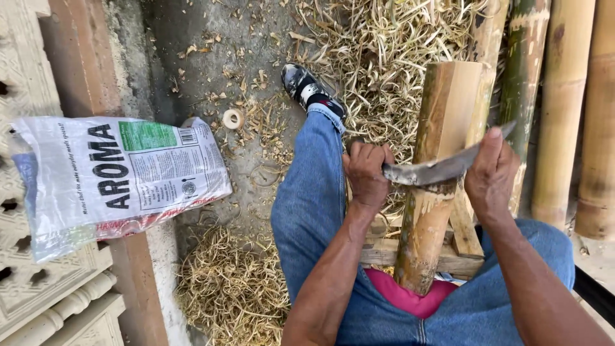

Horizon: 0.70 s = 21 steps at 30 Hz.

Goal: Scraping and shaping a bamboo pole using a billhook tool.

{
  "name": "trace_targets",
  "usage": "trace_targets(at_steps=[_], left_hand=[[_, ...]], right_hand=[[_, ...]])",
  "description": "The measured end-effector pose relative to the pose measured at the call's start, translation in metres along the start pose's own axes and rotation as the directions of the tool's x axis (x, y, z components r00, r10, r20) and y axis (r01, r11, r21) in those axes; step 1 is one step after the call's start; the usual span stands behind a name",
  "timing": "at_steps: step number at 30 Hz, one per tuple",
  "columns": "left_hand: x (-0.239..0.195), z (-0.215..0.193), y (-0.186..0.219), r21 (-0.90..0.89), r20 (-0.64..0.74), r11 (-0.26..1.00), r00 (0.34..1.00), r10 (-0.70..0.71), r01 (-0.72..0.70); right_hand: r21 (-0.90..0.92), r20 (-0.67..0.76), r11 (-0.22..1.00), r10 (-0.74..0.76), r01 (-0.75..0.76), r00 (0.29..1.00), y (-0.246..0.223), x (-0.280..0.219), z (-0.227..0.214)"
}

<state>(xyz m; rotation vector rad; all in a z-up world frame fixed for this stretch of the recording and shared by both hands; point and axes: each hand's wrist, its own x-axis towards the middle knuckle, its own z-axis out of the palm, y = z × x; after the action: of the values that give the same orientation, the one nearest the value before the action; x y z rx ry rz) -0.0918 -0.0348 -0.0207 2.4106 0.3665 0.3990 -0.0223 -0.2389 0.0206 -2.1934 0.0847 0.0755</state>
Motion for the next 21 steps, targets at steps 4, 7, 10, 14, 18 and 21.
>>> trace_targets(at_steps=[4,7,10,14,18,21], left_hand=[[0.038,0.020,-0.007,-0.018,0.007,1.000,1.000,0.016,-0.016],[0.072,0.043,-0.013,0.005,-0.050,0.999,0.998,0.046,-0.046],[0.117,0.054,-0.014,-0.067,-0.095,0.995,0.993,0.068,-0.074],[0.137,0.065,-0.012,0.048,-0.133,0.996,0.988,0.076,-0.070],[0.088,0.048,-0.003,-0.045,-0.036,0.999,0.999,-0.003,0.001],[0.018,0.026,0.002,-0.095,0.006,0.995,1.000,-0.027,0.028]], right_hand=[[0.005,-0.007,1.000,0.003,-0.003,1.000,0.017,0.052,0.010],[0.031,-0.043,0.998,-0.048,0.049,0.998,0.033,0.095,0.018],[0.076,0.031,0.990,-0.122,0.119,0.992,0.024,0.145,0.020],[0.081,0.085,0.985,-0.161,0.154,0.983,0.004,0.174,0.016],[-0.012,0.111,0.995,-0.096,0.098,0.989,0.012,0.124,0.005],[-0.079,0.100,0.997,-0.008,0.016,0.995,0.000,0.048,-0.007]])
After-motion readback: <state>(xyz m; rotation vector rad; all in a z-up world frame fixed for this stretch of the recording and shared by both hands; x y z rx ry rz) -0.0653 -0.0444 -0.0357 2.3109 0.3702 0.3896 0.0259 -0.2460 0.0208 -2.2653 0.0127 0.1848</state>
